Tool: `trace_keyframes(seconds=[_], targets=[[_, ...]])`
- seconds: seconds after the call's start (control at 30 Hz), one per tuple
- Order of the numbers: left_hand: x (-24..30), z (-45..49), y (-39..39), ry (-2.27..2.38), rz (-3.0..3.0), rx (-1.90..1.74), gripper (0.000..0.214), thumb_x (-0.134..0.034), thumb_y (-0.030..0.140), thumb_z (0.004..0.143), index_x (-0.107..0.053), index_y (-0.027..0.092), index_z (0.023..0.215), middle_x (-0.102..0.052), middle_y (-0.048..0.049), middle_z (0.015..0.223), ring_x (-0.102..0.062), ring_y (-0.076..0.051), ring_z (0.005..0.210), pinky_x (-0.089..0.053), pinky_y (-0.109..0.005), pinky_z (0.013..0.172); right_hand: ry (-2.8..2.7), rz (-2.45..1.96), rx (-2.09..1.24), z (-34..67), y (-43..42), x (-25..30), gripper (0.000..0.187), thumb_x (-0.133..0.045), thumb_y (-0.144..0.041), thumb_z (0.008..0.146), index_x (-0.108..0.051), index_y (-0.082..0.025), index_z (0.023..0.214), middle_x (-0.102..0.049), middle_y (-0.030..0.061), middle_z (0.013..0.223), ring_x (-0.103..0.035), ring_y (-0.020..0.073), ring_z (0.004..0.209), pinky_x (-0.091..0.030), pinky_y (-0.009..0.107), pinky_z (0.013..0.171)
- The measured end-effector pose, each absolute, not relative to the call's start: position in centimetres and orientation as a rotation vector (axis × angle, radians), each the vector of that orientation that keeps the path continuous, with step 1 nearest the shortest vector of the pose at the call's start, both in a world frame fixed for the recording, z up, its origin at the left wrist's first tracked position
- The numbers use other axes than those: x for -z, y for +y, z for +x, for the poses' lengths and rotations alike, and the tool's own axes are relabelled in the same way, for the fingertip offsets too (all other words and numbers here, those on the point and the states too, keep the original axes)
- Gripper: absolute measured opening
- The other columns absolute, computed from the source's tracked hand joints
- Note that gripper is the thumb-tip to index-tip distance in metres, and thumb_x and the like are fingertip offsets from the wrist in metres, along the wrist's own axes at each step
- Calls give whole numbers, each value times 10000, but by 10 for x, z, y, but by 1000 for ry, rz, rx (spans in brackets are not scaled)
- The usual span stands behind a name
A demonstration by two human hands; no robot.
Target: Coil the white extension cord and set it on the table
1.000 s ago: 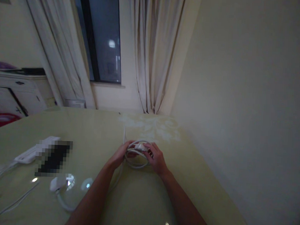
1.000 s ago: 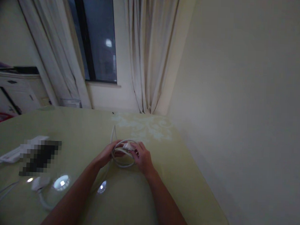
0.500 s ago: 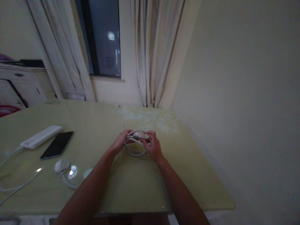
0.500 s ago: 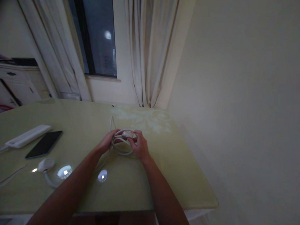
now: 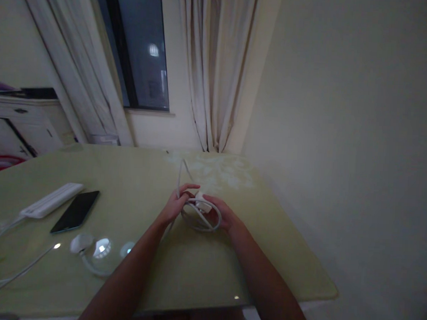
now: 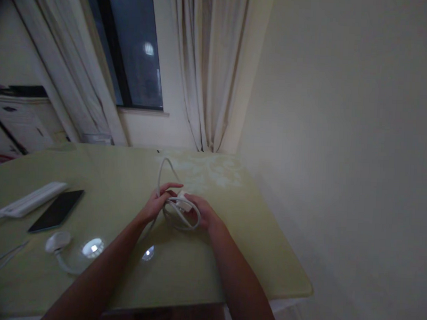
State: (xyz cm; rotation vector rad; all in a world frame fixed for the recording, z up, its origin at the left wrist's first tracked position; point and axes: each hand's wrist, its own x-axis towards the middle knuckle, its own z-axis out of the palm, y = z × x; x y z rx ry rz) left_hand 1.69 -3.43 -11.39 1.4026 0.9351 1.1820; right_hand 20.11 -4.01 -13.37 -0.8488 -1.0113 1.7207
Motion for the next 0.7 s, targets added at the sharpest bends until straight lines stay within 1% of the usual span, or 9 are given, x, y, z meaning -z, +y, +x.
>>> trace_keyframes(seconds=[0.1,0.17,0.23,0.27,0.33,0.4,0.53,0.6,0.7], targets=[[112,18,-32,1018,1367,-1303,408,-624,410,830,-659,179,1165,-735,-86,998,-687,-177,703,-545,-289,646,-858,-828,-1681,204,-37,132,397,-827,-364,755,-676,-155,1057,-748,46,901,-689,152,697,-588,258,636],[115,15,-28,1068,1293,-1332,480,-624,533,860,-626,176,1180,-715,-101,1046,-671,-158,659,-548,-295,619,-742,-803,-1500,210,-32,130,466,-863,-351,706,-655,-196,1094,-732,9,929,-676,130,704,-572,227,612],[120,10,-25,1081,1300,-1207,550,-621,631,859,-633,162,1147,-714,-83,903,-661,-167,638,-542,-296,610,-661,-765,-1335,219,-26,128,484,-875,-344,679,-642,-224,1085,-715,-14,943,-666,117,721,-562,210,607],[122,8,-24,1077,1336,-1110,559,-617,662,856,-656,153,1084,-703,-71,813,-657,-174,637,-534,-291,610,-633,-742,-1271,225,-23,127,471,-872,-339,678,-639,-231,1072,-708,-21,949,-665,112,737,-564,206,620],[126,3,-24,1073,1421,-948,556,-615,695,846,-685,145,886,-671,-59,693,-631,-173,616,-503,-272,596,-587,-693,-1172,238,-18,126,425,-853,-327,695,-639,-240,1051,-701,-29,965,-669,105,781,-573,206,669],[128,0,-25,1070,1455,-918,529,-660,675,824,-682,150,764,-659,-53,685,-596,-156,607,-473,-253,579,-542,-659,-1098,250,-14,125,366,-821,-326,731,-640,-245,1039,-703,-29,978,-672,98,817,-568,200,694],[131,-2,-22,1029,1322,-1031,383,-810,524,745,-745,161,847,-672,-31,774,-578,-132,667,-413,-199,552,-428,-645,-1019,273,-10,124,251,-752,-375,818,-640,-246,1002,-710,-21,938,-673,96,809,-548,184,654],[134,-5,-16,1051,1158,-1127,376,-871,467,674,-750,151,837,-660,-17,743,-540,-107,616,-365,-187,518,-325,-630,-1021,283,-10,123,210,-730,-378,848,-635,-240,974,-709,-20,909,-672,96,773,-558,191,640],[140,-11,-4,1110,933,-1294,431,-916,445,580,-727,131,806,-597,18,658,-441,-68,516,-309,-190,475,-189,-544,-1037,299,-11,120,165,-683,-351,895,-636,-229,997,-726,-13,915,-663,90,709,-570,195,605]])
